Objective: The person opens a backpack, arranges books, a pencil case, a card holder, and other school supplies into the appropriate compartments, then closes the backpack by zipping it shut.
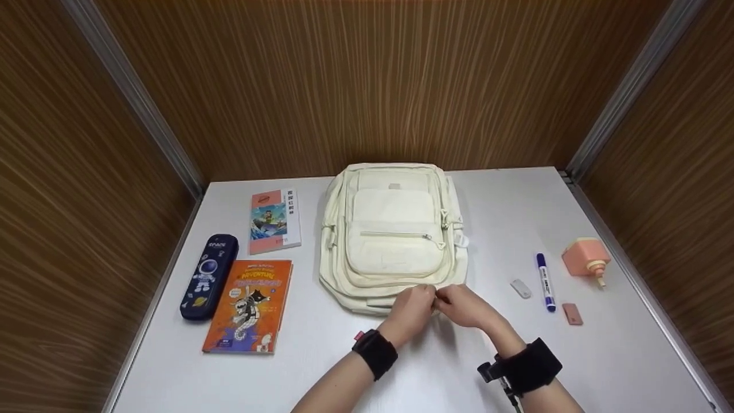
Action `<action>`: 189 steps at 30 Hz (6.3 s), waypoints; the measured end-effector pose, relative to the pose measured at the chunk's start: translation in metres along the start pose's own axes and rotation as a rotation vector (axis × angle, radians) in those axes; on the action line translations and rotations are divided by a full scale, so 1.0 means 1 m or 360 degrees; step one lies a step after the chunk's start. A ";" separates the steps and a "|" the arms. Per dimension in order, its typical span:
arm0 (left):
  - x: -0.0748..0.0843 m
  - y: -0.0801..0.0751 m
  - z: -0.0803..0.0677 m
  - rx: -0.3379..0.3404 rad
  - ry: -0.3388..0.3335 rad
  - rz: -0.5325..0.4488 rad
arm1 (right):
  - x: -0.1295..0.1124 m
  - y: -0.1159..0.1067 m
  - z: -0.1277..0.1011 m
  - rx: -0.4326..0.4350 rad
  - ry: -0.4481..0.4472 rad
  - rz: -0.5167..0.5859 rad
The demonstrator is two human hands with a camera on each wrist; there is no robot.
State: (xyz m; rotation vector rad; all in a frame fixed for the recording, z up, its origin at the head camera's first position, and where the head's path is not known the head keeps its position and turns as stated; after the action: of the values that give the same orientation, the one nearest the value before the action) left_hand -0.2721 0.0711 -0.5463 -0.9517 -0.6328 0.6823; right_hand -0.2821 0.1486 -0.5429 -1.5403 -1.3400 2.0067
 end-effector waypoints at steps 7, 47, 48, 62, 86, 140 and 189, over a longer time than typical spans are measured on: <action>-0.002 -0.002 0.002 -0.0032 -0.0096 -0.0054 | 0.012 -0.019 0.001 0.0036 0.0021 0.0090; -0.077 -0.044 -0.034 -0.0113 -0.0489 -0.0451 | 0.041 -0.019 0.023 0.0216 0.0069 -0.0146; -0.079 -0.044 -0.036 -0.0124 -0.0494 -0.0462 | 0.041 -0.019 0.023 0.0216 0.0071 -0.0145; -0.092 -0.048 -0.056 -0.0122 -0.0467 -0.0395 | 0.030 -0.017 0.024 0.0193 0.0141 -0.0196; -0.093 -0.053 -0.054 0.0145 -0.0522 -0.0036 | -0.025 0.012 0.057 0.0303 -0.0188 -0.0245; -0.136 -0.063 -0.080 -0.0090 -0.0617 -0.0200 | -0.021 0.022 0.046 0.0233 -0.0178 -0.0350; -0.187 -0.092 -0.107 0.0082 -0.0973 -0.0051 | -0.008 0.028 0.057 0.0180 0.0058 -0.0392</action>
State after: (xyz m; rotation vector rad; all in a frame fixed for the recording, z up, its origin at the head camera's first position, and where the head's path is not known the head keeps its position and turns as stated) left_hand -0.2877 -0.1625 -0.5466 -0.6768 -1.1582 0.9653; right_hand -0.3203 0.0998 -0.5597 -1.2880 -1.3076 1.8600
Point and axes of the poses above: each hand's wrist, its own z-axis towards the middle knuckle, its own y-axis out of the palm, x = y × z, the point moved 8 cm from there along z, towards the middle knuckle, and after that the axes turned 2 degrees about y, right-handed, at the moved point
